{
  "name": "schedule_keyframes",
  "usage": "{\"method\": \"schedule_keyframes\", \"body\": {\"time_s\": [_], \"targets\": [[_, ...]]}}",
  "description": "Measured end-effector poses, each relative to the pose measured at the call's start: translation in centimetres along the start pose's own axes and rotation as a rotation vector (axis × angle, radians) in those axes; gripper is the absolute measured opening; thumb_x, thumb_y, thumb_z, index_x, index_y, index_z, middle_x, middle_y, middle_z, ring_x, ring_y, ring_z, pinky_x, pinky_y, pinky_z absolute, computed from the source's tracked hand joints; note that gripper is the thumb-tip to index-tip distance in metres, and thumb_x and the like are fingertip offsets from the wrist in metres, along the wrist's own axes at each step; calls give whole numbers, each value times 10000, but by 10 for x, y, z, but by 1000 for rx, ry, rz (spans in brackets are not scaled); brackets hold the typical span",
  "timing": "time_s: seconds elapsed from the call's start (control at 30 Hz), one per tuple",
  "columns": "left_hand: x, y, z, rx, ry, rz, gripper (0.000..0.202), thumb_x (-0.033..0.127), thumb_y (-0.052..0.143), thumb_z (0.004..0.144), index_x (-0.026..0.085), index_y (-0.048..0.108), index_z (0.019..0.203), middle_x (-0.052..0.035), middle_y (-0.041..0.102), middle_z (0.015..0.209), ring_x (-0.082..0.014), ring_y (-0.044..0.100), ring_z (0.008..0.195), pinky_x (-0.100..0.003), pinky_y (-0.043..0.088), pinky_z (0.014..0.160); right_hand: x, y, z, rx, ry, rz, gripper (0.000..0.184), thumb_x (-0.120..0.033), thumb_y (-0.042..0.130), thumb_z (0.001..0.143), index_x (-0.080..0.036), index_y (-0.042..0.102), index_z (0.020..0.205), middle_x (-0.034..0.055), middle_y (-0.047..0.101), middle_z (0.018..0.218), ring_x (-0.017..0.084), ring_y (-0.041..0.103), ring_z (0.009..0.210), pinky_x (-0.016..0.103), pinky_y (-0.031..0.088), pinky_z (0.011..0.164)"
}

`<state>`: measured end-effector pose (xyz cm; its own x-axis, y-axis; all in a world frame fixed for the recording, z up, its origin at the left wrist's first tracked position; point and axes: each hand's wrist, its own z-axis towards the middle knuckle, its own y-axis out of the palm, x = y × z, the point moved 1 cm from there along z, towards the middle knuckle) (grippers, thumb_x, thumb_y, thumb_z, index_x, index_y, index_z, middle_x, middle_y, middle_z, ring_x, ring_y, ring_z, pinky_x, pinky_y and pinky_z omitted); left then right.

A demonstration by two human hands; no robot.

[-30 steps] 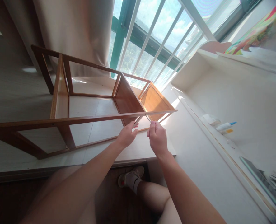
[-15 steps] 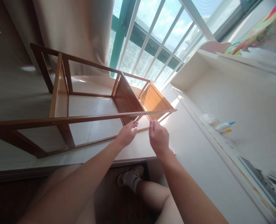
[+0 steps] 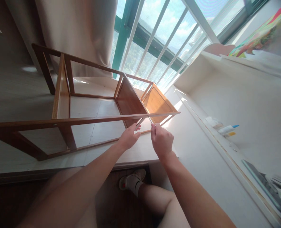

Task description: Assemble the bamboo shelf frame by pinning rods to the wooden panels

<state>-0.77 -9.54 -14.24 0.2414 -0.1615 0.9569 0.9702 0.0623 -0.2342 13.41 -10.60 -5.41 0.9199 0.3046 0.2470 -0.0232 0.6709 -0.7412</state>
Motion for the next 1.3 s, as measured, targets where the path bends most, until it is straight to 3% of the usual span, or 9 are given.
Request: {"method": "schedule_keyframes", "body": {"time_s": [0.27,0.37,0.47,0.77,1.07,1.3], "targets": [[-1,-1,1,-19,-9,-1,338,244,539,852,212,580,1186,-60,677,1222,-227,636,1114,-414,486,1009,18,-3,16,127,-225,-57,429,-329,431,1022,-179,559,641,4,562,518,119,427,471,291,181,518],[-2,0,1,-16,-9,-4,341,242,537,852,210,576,1189,-61,680,1212,-223,635,1112,-411,483,1012,22,-5,20,115,-330,-62,439,-321,426,1024,-181,547,626,3,556,514,121,432,476,298,173,521],[-3,0,1,-14,-9,-6,348,245,539,852,205,572,1196,-64,682,1204,-221,635,1111,-409,477,1021,21,-5,21,65,-339,-70,461,-339,388,1035,-178,551,635,11,556,509,124,428,470,300,151,518],[-3,0,0,-17,-7,-12,349,251,537,859,209,568,1204,-67,676,1217,-218,629,1127,-402,480,1026,7,-4,14,-159,1,104,445,-348,326,1040,-182,565,703,28,576,548,135,418,480,298,142,535],[-4,1,1,-11,-2,-8,314,248,532,853,201,577,1160,-71,680,1178,-226,628,1112,-410,473,1020,-9,0,10,-229,504,1009,505,-471,353,1016,-225,415,580,-36,442,429,127,446,421,269,324,489],[-4,1,1,-9,4,-8,319,247,519,854,199,572,1165,-71,677,1181,-222,632,1109,-399,481,1007,-19,1,10,-305,849,1546,449,-477,459,962,-223,404,596,-71,386,357,100,362,327,227,295,375]]}}
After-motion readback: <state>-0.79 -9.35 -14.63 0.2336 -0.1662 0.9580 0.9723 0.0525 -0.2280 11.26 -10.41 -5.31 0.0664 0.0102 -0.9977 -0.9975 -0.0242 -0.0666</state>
